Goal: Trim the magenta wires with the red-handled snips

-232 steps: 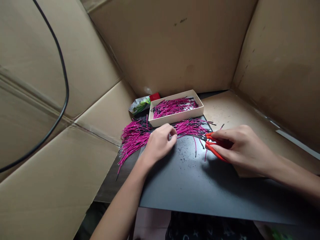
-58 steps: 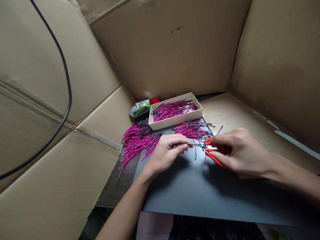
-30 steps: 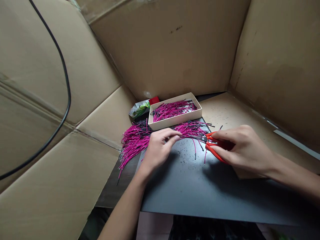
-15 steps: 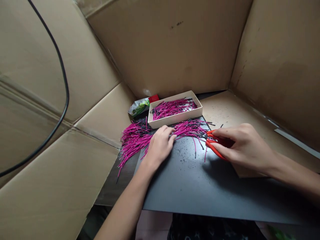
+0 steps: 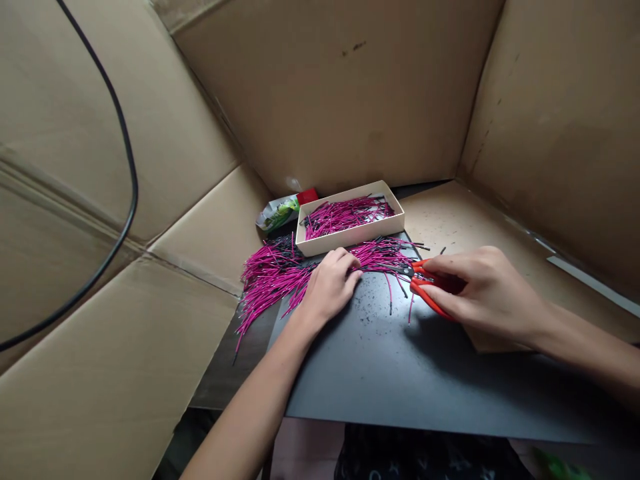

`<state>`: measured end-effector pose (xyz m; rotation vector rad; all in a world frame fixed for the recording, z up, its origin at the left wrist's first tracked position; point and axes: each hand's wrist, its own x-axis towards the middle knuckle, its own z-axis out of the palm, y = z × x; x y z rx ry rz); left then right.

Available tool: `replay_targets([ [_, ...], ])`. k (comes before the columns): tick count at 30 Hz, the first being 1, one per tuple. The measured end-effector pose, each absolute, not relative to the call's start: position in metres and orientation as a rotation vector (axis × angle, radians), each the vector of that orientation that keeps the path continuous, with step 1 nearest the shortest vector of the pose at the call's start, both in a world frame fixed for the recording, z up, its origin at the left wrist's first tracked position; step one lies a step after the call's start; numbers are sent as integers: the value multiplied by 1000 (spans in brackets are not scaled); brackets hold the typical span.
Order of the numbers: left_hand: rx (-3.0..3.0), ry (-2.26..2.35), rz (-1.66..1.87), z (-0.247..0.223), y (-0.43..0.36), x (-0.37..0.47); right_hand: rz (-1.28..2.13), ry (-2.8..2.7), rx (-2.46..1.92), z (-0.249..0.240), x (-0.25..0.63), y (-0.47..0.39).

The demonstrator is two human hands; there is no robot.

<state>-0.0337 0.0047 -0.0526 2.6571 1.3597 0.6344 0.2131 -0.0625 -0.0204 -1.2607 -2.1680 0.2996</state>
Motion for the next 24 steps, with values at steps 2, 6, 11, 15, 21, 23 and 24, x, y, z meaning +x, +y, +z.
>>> replay_targets([
  [2, 2648, 1363, 600, -55, 5, -33, 293, -2169, -1261, -20, 213, -63],
  [6, 2627, 1412, 610, -60, 9, -30, 289, -2171, -1258, -20, 213, -63],
  [11, 2668, 1370, 591, -61, 9, -28, 277, -2174, -1248, -25, 214, -61],
  [15, 2569, 1359, 723, -53, 8, -30, 275, -2159, -1260, -24, 214, -61],
  [21, 2285, 1376, 1045, -35, 8, -41, 294, -2165, -1287, -19, 212, -62],
  [23, 2234, 1388, 1107, -30, 8, -44, 294, -2169, -1283, -19, 212, -61],
  [24, 2216, 1395, 1132, -28, 8, -46, 293, -2169, -1280, -19, 213, -61],
])
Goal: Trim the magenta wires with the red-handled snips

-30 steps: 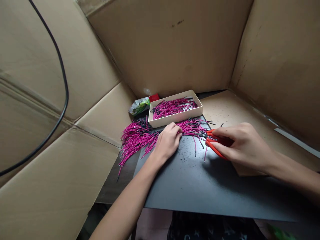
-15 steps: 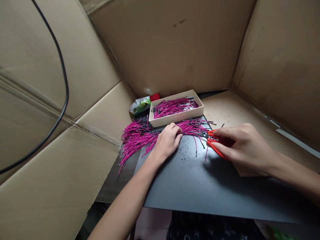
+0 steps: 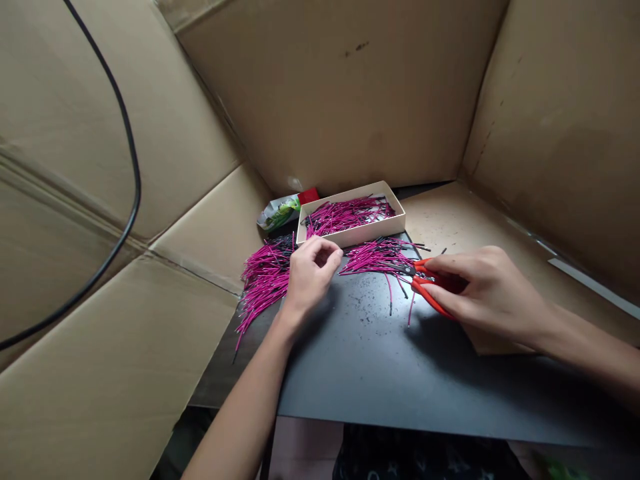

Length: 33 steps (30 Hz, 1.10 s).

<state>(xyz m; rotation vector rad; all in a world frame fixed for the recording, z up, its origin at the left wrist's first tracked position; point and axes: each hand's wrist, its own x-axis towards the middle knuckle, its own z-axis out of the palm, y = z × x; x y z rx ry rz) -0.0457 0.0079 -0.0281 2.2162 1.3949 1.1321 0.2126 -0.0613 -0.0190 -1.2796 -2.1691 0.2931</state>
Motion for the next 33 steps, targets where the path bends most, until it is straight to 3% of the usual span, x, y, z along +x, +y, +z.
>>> replay_targets([
  [11, 1999, 1418, 1345, -24, 7, -55, 308, -2167, -1251, -19, 213, -62],
  [33, 1679, 1187, 1120, -43, 0, -36, 327, -2177, -1260, -24, 213, -60],
])
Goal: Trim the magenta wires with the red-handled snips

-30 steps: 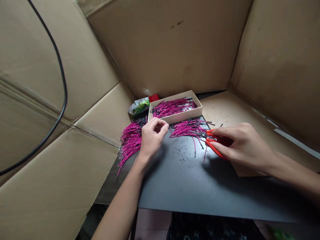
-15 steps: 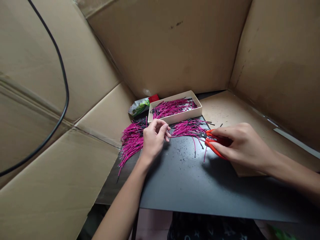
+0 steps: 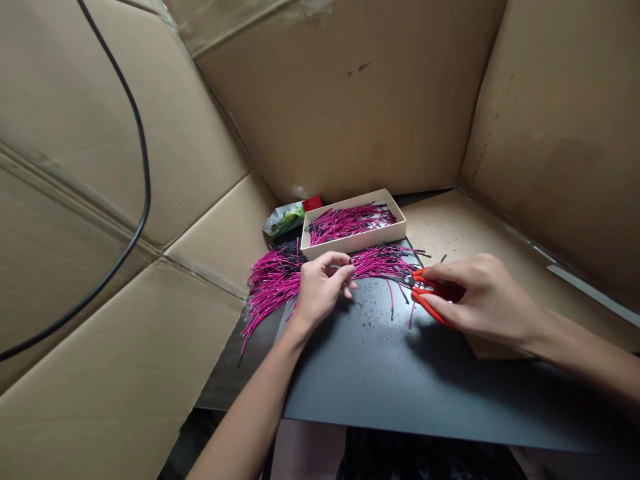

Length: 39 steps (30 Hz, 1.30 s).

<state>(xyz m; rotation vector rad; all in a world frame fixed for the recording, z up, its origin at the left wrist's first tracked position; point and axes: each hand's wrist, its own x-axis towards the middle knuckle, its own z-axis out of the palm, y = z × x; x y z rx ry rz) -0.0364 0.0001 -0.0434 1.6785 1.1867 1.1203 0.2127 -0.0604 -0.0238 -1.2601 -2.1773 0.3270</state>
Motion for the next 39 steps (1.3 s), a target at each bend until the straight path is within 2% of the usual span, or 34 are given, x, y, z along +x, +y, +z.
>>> replay_targets([
  [12, 1678, 910, 942, -28, -24, -21, 384, -2205, -1265, -27, 209, -63],
  [39, 1968, 966, 826, -27, -23, -25, 295, -2248, -1216, -31, 210, -61],
])
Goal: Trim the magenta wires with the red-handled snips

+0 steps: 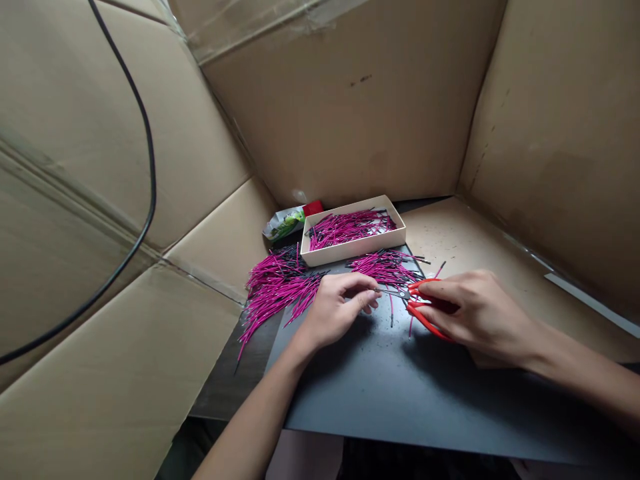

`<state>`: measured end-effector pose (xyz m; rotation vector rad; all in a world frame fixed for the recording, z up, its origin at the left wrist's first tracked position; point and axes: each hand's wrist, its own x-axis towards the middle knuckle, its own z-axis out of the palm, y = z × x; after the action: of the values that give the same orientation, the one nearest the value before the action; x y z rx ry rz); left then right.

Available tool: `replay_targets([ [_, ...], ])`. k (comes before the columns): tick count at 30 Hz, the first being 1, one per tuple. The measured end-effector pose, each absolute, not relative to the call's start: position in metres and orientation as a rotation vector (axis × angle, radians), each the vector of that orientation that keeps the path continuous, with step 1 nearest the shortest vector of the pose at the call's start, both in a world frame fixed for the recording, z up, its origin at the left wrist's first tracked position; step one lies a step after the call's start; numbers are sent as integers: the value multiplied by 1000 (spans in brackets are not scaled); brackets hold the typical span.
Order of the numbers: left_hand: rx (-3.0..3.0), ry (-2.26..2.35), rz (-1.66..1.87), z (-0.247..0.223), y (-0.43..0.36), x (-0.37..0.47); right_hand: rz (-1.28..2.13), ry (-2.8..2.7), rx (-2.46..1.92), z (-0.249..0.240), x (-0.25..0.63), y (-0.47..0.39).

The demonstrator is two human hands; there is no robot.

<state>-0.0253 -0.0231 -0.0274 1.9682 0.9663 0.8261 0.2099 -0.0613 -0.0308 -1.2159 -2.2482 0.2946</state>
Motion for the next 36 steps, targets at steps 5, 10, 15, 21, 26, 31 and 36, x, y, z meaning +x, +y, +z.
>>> replay_targets([
  [5, 1919, 942, 843, -27, -24, -25, 297, -2235, -1197, -29, 210, -62],
  [10, 1933, 952, 846, -27, -24, -24, 348, -2230, -1247, -25, 208, -63],
  [15, 1977, 961, 831, -26, -24, -25, 363, -2220, -1263, -25, 208, -64],
  [21, 2020, 924, 823, -23, -25, -23, 382, -2241, -1228, -26, 209, -64],
  [26, 2043, 923, 823, -20, -25, -22, 355, -2243, -1232, -24, 211, -62],
  [31, 2023, 926, 821, -20, -26, -23, 379, -2203, -1279, -22, 210, -63],
  [36, 2024, 925, 824, -21, -26, -23, 347, -2219, -1269, -25, 209, -62],
])
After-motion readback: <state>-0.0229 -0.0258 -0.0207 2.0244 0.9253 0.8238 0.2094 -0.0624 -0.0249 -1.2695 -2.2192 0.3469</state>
